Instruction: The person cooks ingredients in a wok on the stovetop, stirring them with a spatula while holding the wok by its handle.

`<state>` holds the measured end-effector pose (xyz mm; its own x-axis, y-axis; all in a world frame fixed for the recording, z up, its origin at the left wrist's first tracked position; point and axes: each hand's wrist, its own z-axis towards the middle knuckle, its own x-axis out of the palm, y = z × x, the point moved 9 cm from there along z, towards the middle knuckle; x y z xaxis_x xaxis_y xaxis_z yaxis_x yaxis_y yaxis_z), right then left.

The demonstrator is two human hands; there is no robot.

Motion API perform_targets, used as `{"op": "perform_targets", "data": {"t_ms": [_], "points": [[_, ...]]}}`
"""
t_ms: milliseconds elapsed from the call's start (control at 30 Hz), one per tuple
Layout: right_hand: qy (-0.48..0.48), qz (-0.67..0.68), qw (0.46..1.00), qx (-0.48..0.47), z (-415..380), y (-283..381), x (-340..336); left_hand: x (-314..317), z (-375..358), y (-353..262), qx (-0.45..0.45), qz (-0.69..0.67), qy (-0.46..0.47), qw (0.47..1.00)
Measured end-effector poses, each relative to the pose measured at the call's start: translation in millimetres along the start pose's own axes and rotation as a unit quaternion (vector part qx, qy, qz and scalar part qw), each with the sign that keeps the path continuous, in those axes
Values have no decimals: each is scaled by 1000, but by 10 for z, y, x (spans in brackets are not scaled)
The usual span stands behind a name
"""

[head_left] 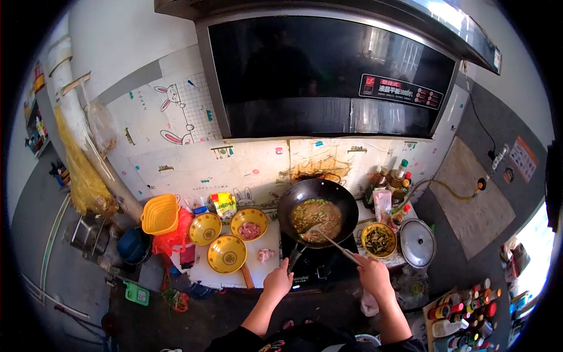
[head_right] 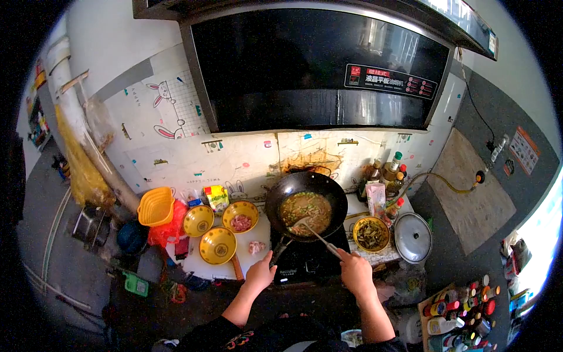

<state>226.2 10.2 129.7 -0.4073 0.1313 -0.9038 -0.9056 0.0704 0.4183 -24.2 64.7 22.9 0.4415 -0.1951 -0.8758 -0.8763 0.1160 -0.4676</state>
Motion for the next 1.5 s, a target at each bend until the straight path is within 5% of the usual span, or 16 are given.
{"op": "perform_targets", "data": {"t_ms": [267, 733, 1133, 1367, 1500], "points": [[-18, 9, 999, -27, -21, -52, -309, 15, 6, -1, -6, 3, 14, 1000], [41, -1, 999, 35, 133, -230, 443, -17, -4, -10, 8, -11, -11, 1000], [-79, 57, 995, -26, 199, -182, 194, -21, -5, -8, 4, -8, -12, 1000], [17, 83, 996, 41, 239, -220, 585, 3, 8, -6, -1, -6, 0, 1000], [-7, 56, 998, -19, 275, -145, 484, -4, 8, 5, 4, -9, -11, 1000]]}}
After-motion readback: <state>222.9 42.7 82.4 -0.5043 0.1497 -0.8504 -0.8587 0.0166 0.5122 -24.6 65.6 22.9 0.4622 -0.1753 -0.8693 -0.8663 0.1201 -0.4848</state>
